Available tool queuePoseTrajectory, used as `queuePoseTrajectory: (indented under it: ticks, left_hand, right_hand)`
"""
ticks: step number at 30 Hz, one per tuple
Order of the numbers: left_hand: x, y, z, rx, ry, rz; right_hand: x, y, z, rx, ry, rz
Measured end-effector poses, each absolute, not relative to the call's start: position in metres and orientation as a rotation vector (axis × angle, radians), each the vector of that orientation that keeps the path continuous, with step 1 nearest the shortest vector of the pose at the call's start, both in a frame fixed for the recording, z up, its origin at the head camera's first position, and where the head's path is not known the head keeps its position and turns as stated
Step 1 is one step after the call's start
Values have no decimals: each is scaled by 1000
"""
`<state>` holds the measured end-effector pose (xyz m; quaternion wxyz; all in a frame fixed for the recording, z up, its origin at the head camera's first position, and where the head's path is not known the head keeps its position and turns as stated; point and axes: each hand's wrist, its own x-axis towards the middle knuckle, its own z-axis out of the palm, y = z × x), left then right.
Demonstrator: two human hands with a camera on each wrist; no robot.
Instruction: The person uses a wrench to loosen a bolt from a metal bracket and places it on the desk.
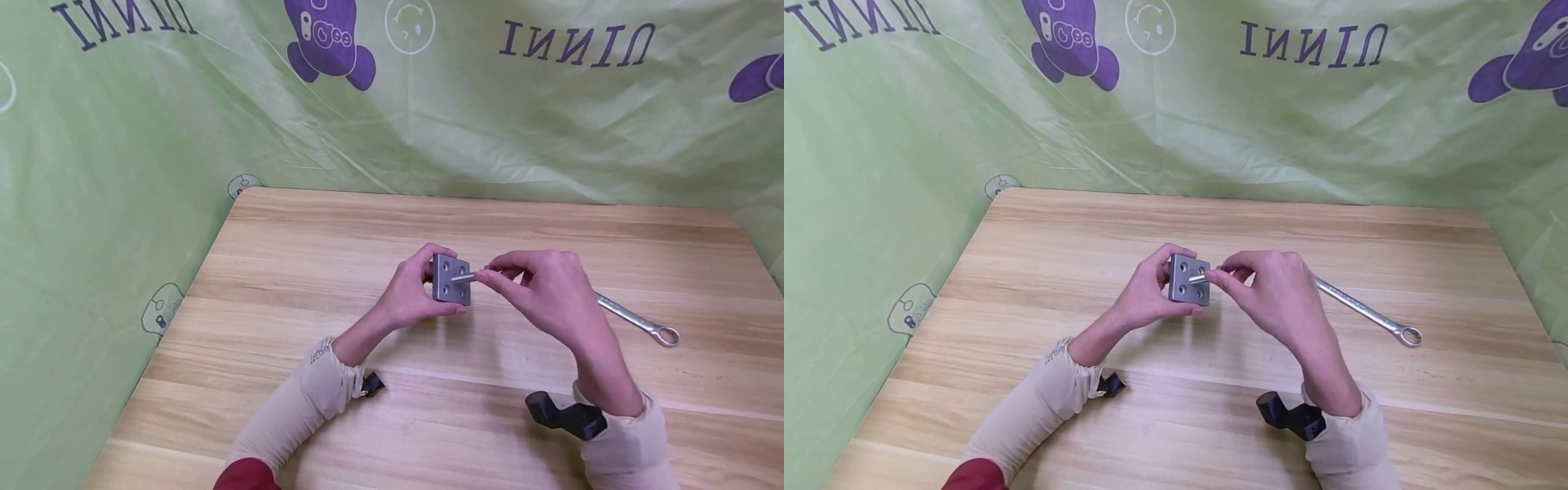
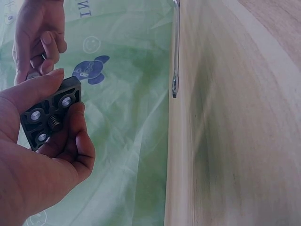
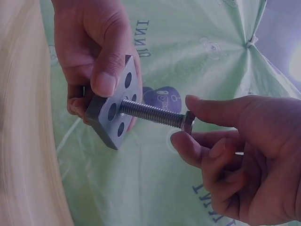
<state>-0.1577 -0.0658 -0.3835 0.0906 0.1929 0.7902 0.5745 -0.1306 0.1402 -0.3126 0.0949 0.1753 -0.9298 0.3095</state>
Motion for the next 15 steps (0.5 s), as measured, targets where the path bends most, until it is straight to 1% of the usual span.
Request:
queuePoseTrajectory:
  ticks: [9,15]
  left_hand:
    - [-157,-65,-384,560,2352,1699]
    - [-157,-64,-385,573,2358,1704]
  right_hand:
    - [-128,144,-314,680,-2662,983]
    - [-128,144,-315,739,-2588,1025]
